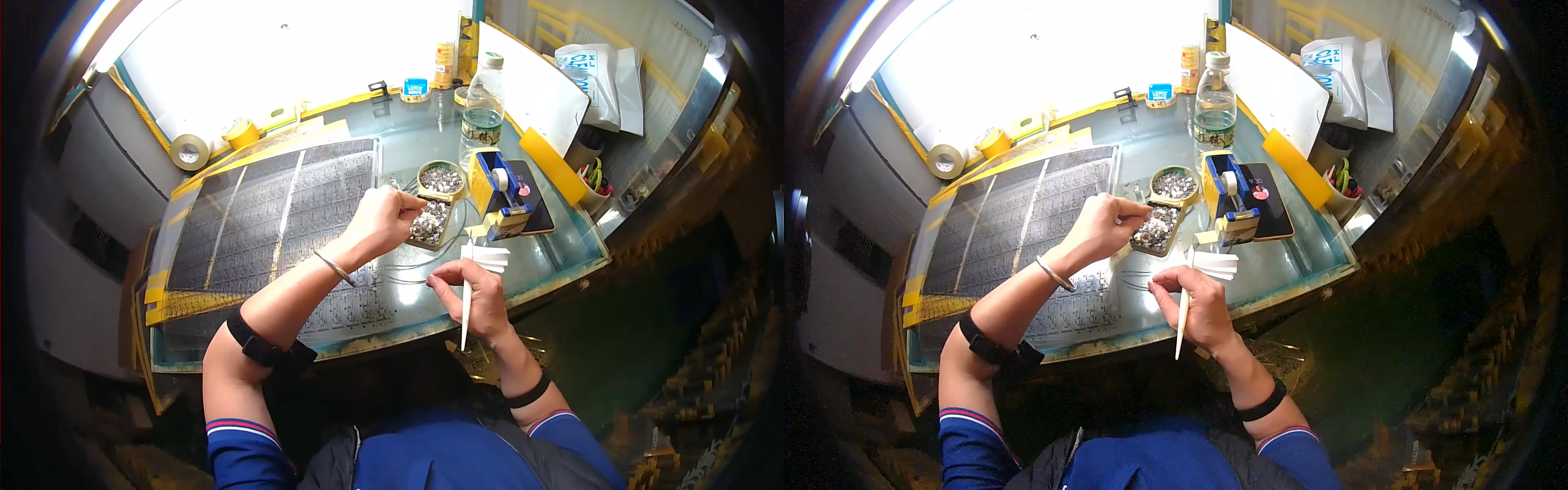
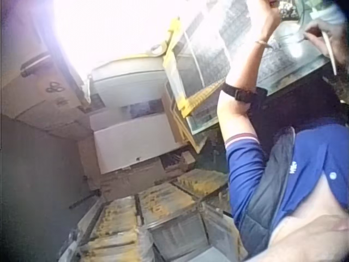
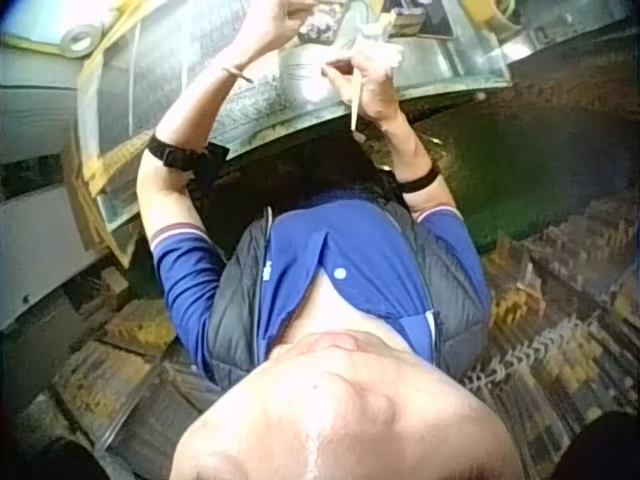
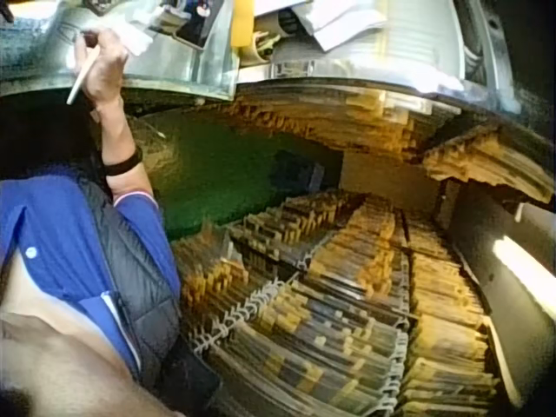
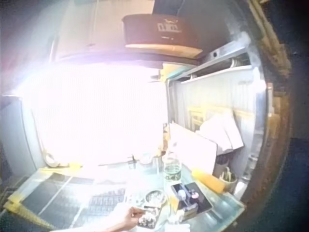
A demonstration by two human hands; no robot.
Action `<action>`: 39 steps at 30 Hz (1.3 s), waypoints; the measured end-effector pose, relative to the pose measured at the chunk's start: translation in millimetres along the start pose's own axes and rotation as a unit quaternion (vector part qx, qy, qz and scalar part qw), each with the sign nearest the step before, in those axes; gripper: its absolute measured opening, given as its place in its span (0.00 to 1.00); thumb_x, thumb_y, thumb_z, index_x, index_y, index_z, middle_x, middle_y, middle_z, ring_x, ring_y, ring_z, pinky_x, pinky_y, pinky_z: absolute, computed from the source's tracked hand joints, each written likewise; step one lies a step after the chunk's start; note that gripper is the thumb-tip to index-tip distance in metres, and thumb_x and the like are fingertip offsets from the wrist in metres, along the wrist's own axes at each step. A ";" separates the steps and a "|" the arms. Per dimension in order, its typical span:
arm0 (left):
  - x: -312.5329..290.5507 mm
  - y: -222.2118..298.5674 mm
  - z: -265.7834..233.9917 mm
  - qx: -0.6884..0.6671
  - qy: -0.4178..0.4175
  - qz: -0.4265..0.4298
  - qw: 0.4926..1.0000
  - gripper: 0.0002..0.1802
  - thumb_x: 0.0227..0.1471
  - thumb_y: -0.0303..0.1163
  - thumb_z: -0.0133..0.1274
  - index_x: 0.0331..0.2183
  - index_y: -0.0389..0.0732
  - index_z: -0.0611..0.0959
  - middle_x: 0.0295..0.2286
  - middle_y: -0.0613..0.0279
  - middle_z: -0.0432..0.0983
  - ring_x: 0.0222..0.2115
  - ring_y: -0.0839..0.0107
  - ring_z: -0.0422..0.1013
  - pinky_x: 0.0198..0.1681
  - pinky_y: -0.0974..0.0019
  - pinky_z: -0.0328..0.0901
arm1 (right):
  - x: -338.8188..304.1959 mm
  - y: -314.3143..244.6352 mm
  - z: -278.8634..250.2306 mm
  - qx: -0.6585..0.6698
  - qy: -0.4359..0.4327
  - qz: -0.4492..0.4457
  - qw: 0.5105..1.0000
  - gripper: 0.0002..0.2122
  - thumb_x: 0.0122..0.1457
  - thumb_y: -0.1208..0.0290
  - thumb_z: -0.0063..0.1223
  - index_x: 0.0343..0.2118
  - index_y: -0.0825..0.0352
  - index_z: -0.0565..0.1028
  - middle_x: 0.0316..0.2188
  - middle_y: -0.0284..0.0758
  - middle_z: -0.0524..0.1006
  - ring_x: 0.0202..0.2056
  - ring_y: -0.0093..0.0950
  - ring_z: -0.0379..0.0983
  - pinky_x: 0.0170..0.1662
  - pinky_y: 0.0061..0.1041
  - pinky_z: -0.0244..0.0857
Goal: Inspecting and manipulating flexible solar cell films using a small hand tool on a glass workbench.
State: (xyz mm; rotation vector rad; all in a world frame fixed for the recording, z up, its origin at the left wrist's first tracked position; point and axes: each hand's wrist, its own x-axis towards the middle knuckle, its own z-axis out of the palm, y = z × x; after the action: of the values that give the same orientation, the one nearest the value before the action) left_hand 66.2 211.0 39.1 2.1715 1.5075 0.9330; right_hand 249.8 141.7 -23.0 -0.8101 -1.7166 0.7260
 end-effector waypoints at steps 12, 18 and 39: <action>-87.6 28.9 -25.5 0.077 -0.080 0.157 0.981 0.36 0.40 0.42 0.64 0.51 0.39 0.72 0.46 0.46 0.71 0.45 0.55 0.69 0.49 0.58 0.65 | -0.8 -1.6 3.9 -0.008 0.036 -0.006 0.999 0.05 0.50 0.80 0.60 0.29 0.69 0.76 0.24 0.36 0.79 0.27 0.24 0.78 0.32 0.20 0.70; -178.9 19.8 -13.6 0.236 -0.087 0.180 0.951 0.30 0.42 0.37 0.62 0.49 0.40 0.74 0.51 0.53 0.68 0.53 0.57 0.65 0.55 0.53 0.61 | -3.1 -5.8 1.7 -0.032 0.037 0.001 0.999 0.05 0.49 0.79 0.60 0.29 0.69 0.75 0.24 0.39 0.78 0.27 0.28 0.78 0.31 0.23 0.70; -303.1 29.7 -123.4 -0.417 0.090 -0.021 0.904 0.06 0.43 0.15 0.56 0.29 0.26 0.82 0.29 0.39 0.78 0.32 0.55 0.78 0.37 0.61 0.74 | 11.5 -32.5 39.0 0.266 -0.067 0.219 0.936 0.23 0.63 0.63 0.47 0.56 0.74 0.62 0.41 0.48 0.76 0.38 0.27 0.75 0.41 0.24 0.72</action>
State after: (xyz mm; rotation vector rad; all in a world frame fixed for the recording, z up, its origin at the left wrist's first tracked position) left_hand -64.4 -90.4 49.1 1.4463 0.9340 1.4543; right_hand 204.3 128.9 -1.0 -0.7710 -1.3554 1.5043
